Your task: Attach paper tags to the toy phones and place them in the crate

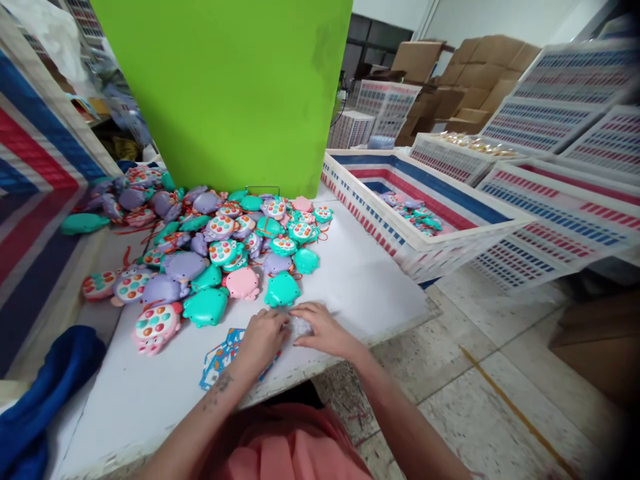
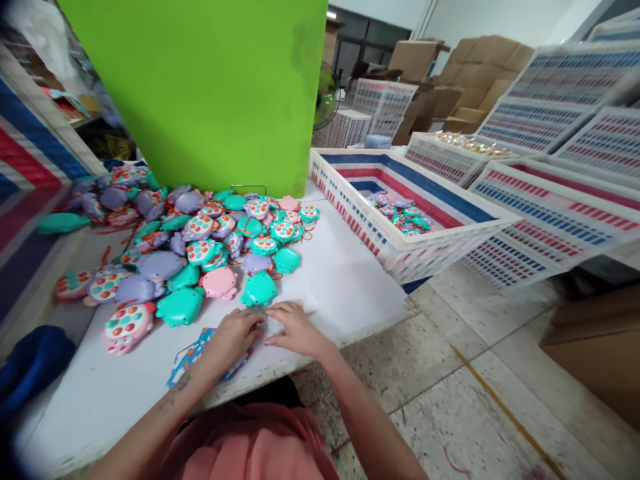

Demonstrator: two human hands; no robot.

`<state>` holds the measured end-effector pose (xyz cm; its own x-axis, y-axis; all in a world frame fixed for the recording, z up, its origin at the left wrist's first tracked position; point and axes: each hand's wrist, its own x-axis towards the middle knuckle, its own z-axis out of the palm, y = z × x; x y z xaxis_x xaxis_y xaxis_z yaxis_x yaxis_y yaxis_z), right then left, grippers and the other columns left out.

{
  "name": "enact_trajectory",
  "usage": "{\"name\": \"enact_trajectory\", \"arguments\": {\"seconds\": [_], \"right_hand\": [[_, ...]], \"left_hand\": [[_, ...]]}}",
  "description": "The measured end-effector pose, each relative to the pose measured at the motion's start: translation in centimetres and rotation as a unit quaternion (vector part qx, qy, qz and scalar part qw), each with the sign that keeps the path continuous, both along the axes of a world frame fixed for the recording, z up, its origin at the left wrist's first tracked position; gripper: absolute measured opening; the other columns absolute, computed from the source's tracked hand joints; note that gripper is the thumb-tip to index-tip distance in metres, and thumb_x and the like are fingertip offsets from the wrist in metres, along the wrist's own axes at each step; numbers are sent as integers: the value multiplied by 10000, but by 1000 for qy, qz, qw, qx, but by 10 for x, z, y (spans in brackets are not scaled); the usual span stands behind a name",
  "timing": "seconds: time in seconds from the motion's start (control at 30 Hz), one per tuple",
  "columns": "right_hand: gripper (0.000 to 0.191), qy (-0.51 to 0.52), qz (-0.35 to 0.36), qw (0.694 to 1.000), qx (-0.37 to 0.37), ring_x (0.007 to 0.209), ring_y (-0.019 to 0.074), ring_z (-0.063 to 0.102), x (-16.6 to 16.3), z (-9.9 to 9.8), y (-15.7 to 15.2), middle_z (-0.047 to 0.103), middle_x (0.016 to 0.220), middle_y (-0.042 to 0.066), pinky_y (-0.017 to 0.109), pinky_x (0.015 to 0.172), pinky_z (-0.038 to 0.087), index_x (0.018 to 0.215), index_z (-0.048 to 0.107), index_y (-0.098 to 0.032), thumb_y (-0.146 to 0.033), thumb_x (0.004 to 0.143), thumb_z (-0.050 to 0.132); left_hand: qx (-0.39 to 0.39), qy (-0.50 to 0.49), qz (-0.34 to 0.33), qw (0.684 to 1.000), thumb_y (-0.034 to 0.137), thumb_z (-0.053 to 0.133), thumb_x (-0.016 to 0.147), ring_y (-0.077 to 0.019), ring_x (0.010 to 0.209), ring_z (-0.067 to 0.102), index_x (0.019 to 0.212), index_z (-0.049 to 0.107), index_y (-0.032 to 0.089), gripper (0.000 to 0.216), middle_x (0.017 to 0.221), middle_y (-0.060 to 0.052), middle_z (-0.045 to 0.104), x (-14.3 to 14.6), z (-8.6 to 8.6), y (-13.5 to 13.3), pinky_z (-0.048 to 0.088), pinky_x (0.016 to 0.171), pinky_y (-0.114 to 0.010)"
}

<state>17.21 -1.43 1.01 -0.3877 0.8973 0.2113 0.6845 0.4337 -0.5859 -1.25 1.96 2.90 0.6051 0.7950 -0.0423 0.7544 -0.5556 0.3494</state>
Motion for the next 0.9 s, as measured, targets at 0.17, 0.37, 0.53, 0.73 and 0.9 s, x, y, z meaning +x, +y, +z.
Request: {"name": "enact_trajectory", "arguments": {"seconds": [0.17,0.37,0.53,0.73,0.9], "right_hand": [[475,16,-51,999,7,1092,236,482,-9,-5,-4,579,1166,66,405,940,329,1132,577,-238,-287,688,739],[256,6,-70,997,40,1036,212,506,-16,-10,-3,619,1090,46,380,897,323,1030,629,-236,-262,779,668],[127,-2,-98,993,58,1005,192,513,-22,-13,-3,631,1047,36,370,876,319,907,664,-237,-180,843,570],[139,-2,-111,991,71,962,192,521,-19,-21,1,647,1002,32,371,860,325,876,655,-217,-157,855,532],[183,-14,-168,982,81,986,229,524,-8,-21,9,656,1019,52,417,886,324,935,666,-242,-157,848,529]], "left_hand": [[24,-1,-22,999,157,490,820,-237,872,558,882,654,176,176,895,-91,629,11,-6,1,408,753,-342],[6,-38,-19,999,180,511,823,-233,884,586,881,678,186,176,869,-90,664,3,-9,6,411,795,-337],[19,-34,14,999,189,491,840,-212,846,602,831,689,191,198,842,-76,672,-5,0,6,419,753,-295],[61,-23,46,997,226,479,858,-199,821,600,838,666,189,192,857,-66,655,-24,5,14,415,717,-275],[105,-40,118,987,264,433,878,-207,823,586,826,644,189,230,861,-63,630,-62,13,22,419,687,-283]]}}
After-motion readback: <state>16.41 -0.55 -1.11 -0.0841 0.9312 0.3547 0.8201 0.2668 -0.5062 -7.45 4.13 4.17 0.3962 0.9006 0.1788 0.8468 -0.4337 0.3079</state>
